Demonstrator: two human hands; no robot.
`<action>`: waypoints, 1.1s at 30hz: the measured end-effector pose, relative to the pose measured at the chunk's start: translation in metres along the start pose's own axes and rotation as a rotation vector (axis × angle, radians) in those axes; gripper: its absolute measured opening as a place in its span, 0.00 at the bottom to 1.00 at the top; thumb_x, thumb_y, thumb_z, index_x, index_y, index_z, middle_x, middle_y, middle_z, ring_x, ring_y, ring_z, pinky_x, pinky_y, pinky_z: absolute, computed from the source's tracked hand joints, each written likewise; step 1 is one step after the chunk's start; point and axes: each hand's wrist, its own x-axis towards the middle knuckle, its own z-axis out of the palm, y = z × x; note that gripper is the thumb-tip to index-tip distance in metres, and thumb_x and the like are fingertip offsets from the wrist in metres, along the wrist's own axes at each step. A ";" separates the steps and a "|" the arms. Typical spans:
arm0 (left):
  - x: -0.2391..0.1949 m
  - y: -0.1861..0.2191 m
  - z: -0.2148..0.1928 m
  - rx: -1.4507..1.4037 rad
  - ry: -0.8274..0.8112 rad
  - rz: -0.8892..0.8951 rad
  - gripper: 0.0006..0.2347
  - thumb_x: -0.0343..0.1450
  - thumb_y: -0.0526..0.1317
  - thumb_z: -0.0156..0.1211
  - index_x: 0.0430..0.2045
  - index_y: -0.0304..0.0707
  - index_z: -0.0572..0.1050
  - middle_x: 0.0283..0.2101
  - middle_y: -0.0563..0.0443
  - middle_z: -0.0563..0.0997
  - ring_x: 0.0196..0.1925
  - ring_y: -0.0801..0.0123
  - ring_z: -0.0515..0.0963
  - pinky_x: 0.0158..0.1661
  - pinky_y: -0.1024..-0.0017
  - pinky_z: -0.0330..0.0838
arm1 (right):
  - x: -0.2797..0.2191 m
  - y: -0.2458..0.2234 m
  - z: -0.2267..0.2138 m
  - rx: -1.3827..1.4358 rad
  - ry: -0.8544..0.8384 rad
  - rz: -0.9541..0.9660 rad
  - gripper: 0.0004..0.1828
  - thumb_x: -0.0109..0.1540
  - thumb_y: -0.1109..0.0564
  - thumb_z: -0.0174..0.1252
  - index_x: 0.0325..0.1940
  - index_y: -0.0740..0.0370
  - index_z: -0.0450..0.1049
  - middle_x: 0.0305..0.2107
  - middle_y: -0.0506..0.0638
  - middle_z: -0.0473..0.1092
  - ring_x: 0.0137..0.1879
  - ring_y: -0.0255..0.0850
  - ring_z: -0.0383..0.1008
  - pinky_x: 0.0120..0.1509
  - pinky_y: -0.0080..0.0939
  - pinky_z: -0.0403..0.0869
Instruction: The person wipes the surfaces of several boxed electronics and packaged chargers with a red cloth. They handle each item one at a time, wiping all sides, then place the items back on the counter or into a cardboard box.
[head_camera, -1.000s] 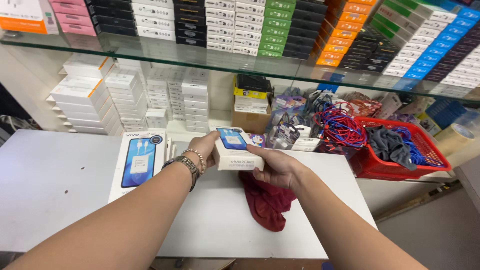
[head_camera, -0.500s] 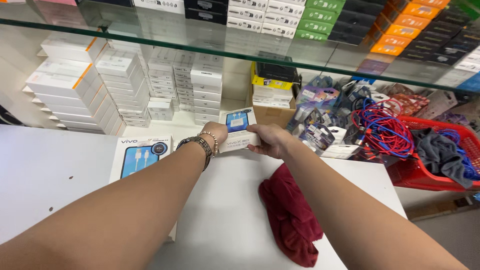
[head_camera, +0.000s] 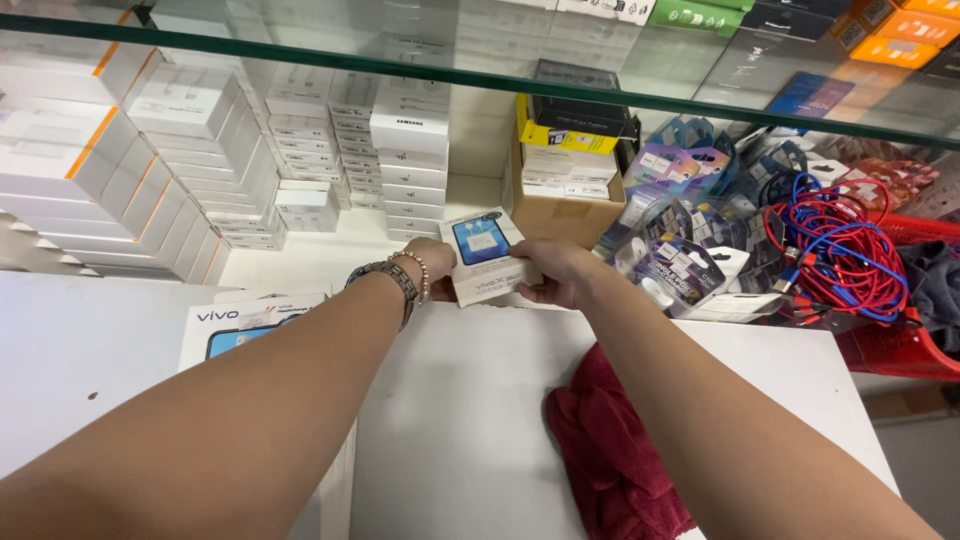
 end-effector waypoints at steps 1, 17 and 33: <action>-0.006 0.001 0.000 -0.029 -0.034 -0.017 0.11 0.73 0.31 0.49 0.49 0.25 0.72 0.47 0.36 0.83 0.44 0.53 0.87 0.42 0.60 0.86 | 0.000 0.002 -0.001 0.001 0.014 -0.020 0.17 0.67 0.50 0.53 0.55 0.61 0.74 0.42 0.52 0.77 0.42 0.36 0.78 0.38 0.32 0.80; 0.040 0.004 -0.011 0.462 -0.092 0.258 0.11 0.73 0.33 0.48 0.43 0.27 0.77 0.46 0.40 0.84 0.43 0.58 0.88 0.36 0.64 0.83 | 0.045 0.008 0.024 0.262 0.062 -0.086 0.22 0.67 0.55 0.53 0.60 0.76 0.69 0.47 0.64 0.74 0.47 0.52 0.80 0.42 0.39 0.84; 0.030 -0.001 0.003 -0.427 -0.064 -0.229 0.22 0.76 0.40 0.46 0.67 0.37 0.60 0.71 0.42 0.65 0.68 0.40 0.68 0.59 0.42 0.72 | 0.109 0.030 0.049 1.188 -0.206 0.181 0.33 0.70 0.55 0.38 0.75 0.78 0.42 0.71 0.76 0.46 0.75 0.70 0.50 0.76 0.65 0.56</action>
